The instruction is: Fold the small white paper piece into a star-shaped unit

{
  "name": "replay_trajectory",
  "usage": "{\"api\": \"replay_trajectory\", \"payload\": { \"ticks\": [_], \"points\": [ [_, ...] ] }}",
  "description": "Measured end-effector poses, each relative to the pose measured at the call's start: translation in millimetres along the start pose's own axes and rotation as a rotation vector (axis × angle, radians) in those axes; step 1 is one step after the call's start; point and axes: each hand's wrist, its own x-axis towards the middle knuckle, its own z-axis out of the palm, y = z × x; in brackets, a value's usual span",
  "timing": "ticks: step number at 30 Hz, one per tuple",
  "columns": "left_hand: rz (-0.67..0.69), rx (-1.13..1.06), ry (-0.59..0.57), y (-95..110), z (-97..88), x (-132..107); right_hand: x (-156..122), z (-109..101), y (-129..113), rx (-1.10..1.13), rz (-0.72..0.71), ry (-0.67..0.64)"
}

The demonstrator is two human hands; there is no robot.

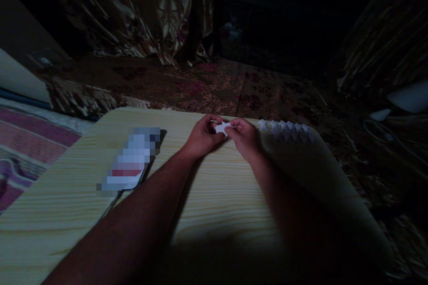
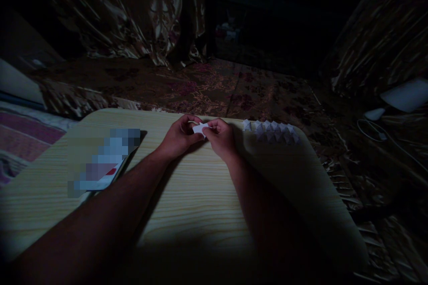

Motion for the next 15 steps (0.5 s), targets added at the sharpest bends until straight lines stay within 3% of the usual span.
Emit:
{"api": "replay_trajectory", "payload": {
  "ticks": [8, 15],
  "points": [
    [0.017, -0.034, 0.084, -3.5, -5.0, 3.6, -0.3, -1.1, -4.4, 0.019, 0.020, 0.030],
    [0.004, -0.014, 0.090, -3.6, -6.4, 2.7, 0.0, -1.7, -1.4, 0.022, 0.040, 0.003]
  ]
}}
